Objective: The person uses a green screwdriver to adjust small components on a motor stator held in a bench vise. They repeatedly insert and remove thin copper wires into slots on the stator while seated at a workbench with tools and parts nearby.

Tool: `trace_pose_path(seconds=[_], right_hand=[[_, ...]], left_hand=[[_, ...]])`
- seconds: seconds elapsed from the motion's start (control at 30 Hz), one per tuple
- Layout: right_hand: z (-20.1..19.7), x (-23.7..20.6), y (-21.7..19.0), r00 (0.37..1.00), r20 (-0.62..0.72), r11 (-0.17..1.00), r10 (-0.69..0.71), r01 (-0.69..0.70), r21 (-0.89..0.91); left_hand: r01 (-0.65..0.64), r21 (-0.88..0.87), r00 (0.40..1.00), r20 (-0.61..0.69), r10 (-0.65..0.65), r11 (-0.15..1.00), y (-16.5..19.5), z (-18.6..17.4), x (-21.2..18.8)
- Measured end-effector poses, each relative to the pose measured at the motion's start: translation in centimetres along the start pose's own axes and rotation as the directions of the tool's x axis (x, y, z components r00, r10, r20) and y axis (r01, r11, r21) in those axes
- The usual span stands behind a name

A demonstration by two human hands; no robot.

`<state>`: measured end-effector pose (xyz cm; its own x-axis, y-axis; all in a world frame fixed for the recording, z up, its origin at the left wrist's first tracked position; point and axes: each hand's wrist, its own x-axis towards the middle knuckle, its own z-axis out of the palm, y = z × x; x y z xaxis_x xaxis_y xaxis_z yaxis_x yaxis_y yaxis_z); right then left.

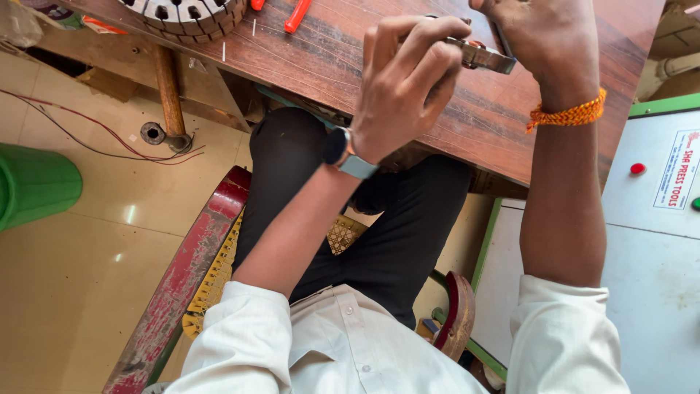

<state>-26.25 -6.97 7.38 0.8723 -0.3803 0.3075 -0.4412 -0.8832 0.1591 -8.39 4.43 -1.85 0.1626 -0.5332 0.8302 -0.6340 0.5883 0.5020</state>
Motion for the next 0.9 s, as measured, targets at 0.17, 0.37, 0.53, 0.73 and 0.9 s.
trace_pose_path(seconds=[0.17,0.37,0.53,0.73,0.9], right_hand=[[-0.7,-1.8,-0.7,0.958,0.005,0.817,0.286,-0.246,0.522],[-6.7,-1.6,-4.6,0.772,0.143,0.594,0.62,-0.581,0.557],[-8.1,-0.8,-8.3,0.706,0.144,0.516,0.693,-0.625,0.585],[-7.2,-0.8,-9.9,0.7,0.062,0.535,0.712,-0.597,0.598],[-4.5,-3.0,-11.1,0.687,-0.069,0.585,0.723,-0.555,0.591]], left_hand=[[-0.237,-0.15,0.957,0.137,0.257,0.96,-2.8,-0.4,1.9],[-0.088,-0.352,0.957,0.228,0.177,0.932,-3.7,0.5,2.4],[-0.13,-0.321,0.949,0.234,0.212,0.938,-4.0,0.3,2.7],[-0.06,-0.431,0.931,0.302,0.206,0.901,-4.2,-0.4,3.6],[-0.038,-0.466,0.934,0.298,0.197,0.884,-4.4,-0.4,3.5]])
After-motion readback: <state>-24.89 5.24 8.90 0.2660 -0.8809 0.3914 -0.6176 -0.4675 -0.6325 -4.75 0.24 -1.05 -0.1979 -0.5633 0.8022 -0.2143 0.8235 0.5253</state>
